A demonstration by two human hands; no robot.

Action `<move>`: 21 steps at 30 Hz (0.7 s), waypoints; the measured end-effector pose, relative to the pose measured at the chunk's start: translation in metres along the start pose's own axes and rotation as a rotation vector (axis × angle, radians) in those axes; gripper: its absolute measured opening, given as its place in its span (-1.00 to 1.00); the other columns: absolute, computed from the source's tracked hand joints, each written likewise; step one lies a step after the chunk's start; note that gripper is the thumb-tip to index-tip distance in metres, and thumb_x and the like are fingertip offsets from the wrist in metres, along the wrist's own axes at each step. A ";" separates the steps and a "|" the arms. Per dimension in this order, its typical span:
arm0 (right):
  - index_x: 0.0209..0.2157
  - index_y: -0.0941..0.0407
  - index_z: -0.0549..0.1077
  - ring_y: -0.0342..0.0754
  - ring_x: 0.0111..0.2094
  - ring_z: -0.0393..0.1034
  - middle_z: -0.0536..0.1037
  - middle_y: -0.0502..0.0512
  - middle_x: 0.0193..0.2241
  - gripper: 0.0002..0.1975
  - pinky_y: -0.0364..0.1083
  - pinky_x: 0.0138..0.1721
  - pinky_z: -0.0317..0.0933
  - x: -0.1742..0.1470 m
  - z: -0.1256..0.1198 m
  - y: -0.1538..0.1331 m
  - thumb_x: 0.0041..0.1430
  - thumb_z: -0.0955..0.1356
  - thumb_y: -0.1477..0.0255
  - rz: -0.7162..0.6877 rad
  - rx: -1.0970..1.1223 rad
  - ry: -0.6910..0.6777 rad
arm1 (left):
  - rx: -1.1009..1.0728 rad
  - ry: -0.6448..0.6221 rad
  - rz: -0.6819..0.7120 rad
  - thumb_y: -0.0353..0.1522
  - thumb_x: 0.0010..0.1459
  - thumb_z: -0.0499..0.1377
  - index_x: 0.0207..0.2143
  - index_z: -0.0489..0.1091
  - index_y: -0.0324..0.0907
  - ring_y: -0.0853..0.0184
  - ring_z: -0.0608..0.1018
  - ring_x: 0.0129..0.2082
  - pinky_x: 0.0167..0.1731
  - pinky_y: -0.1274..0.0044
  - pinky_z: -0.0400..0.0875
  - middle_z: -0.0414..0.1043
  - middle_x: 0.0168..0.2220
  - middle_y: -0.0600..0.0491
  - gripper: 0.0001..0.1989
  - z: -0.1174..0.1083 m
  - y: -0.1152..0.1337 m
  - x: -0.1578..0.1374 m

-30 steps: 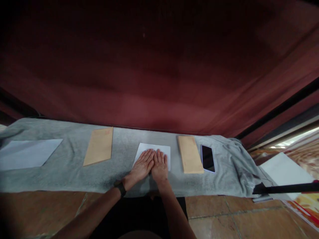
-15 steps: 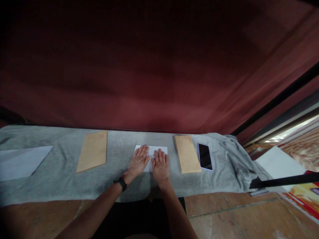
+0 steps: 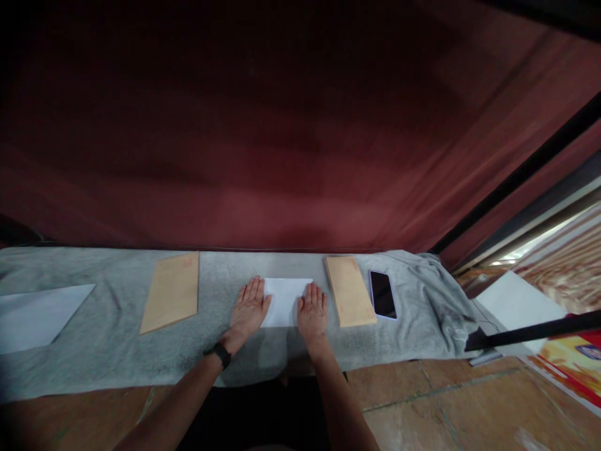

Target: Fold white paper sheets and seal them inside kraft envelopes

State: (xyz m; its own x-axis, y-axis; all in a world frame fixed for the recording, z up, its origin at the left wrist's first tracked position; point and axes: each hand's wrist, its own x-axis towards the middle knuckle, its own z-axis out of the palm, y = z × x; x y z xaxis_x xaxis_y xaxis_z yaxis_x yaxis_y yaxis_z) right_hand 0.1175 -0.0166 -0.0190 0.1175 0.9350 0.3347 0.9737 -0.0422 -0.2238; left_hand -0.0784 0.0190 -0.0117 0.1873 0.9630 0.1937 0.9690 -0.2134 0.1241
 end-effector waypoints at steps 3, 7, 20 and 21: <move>0.30 0.32 0.22 0.18 0.33 0.11 0.21 0.41 0.31 -0.50 0.21 0.30 -0.03 0.006 0.003 -0.017 0.42 0.12 0.41 0.019 0.029 -0.003 | -0.001 0.006 0.007 -0.23 0.37 -0.14 0.34 0.09 -0.45 0.09 0.09 0.40 0.35 0.23 -0.05 0.05 0.37 -0.27 -0.38 -0.001 0.000 0.001; 0.31 0.21 0.23 0.08 0.34 0.09 0.23 0.25 0.32 -0.51 0.13 0.33 -0.04 0.012 0.014 -0.045 0.43 0.13 0.38 -0.126 0.104 -0.067 | 0.015 -0.001 0.010 -0.23 0.36 -0.13 0.32 0.12 -0.46 0.05 0.11 0.39 0.34 0.22 -0.02 0.04 0.38 -0.28 -0.38 0.000 -0.002 0.002; 0.33 0.22 0.18 0.14 0.34 0.09 0.17 0.32 0.33 -0.46 0.18 0.32 -0.05 0.014 0.013 -0.027 0.43 0.16 0.29 -0.077 0.031 -0.067 | 0.025 0.009 -0.107 -0.24 0.35 -0.15 0.33 0.10 -0.45 0.10 0.12 0.39 0.34 0.23 -0.05 0.09 0.36 -0.24 -0.38 -0.002 0.000 0.005; 0.33 0.24 0.17 0.15 0.35 0.09 0.17 0.34 0.33 -0.45 0.19 0.32 -0.05 0.013 0.012 -0.023 0.43 0.15 0.29 -0.067 0.025 -0.065 | 0.022 0.013 -0.115 -0.24 0.35 -0.15 0.34 0.10 -0.43 0.10 0.12 0.39 0.34 0.23 -0.05 0.10 0.36 -0.24 -0.38 -0.002 -0.001 0.005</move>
State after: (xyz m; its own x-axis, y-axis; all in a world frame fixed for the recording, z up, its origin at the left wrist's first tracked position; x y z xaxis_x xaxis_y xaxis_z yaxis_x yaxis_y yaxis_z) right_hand 0.0943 0.0005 -0.0202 0.0383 0.9563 0.2899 0.9736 0.0296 -0.2263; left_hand -0.0785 0.0235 -0.0084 0.0729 0.9787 0.1920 0.9874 -0.0980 0.1246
